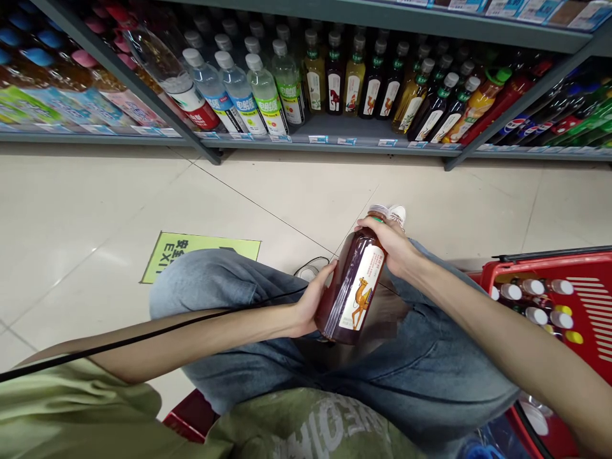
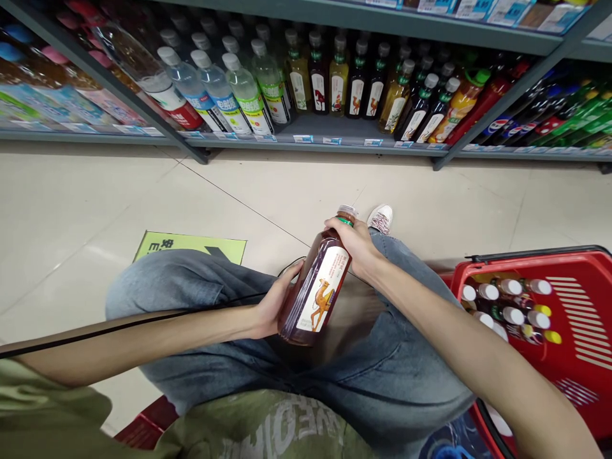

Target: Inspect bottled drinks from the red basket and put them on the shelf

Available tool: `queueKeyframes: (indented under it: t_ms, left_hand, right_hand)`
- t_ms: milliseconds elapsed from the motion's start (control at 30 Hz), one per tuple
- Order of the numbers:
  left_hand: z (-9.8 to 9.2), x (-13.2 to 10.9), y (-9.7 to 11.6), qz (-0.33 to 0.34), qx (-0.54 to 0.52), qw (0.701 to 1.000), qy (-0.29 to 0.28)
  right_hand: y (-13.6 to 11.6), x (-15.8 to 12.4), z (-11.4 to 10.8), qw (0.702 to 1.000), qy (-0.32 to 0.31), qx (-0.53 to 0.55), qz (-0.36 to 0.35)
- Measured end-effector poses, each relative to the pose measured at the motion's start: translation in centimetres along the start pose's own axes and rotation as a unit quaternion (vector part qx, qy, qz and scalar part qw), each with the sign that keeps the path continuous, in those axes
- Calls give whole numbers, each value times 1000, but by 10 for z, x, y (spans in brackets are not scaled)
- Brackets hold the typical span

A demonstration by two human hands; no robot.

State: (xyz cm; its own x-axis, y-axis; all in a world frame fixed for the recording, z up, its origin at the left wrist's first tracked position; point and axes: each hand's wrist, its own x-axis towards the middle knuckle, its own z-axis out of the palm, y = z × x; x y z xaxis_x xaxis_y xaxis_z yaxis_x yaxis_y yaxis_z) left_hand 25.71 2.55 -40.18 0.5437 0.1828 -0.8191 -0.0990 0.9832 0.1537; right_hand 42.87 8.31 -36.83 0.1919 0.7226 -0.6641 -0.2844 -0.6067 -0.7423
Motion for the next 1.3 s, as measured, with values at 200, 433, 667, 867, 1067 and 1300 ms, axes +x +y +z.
queueKeyframes:
  t_ms: [200, 433, 667, 867, 1067, 1300]
  left_hand:
    - [0, -6, 2, -12, -20, 999, -40]
    - [-8, -12, -1, 17, -6, 971, -239]
    - [-14, -4, -7, 37, 160, 965, -205]
    - [-14, 2, -8, 111, 259, 959, -44]
    - [-12, 1, -7, 121, 266, 955, -46]
    - [-13, -1, -7, 98, 216, 968, -86]
  right_hand:
    - [-3, -1, 3, 999, 5, 32, -1]
    - [-7, 0, -2, 983, -144, 117, 3]
    - [-6, -11, -2, 986, -163, -16, -33]
    - [6, 2, -2, 997, -71, -20, 24]
    - [5, 1, 1, 997, -69, -21, 20]
    - [5, 1, 2, 998, -51, 14, 27]
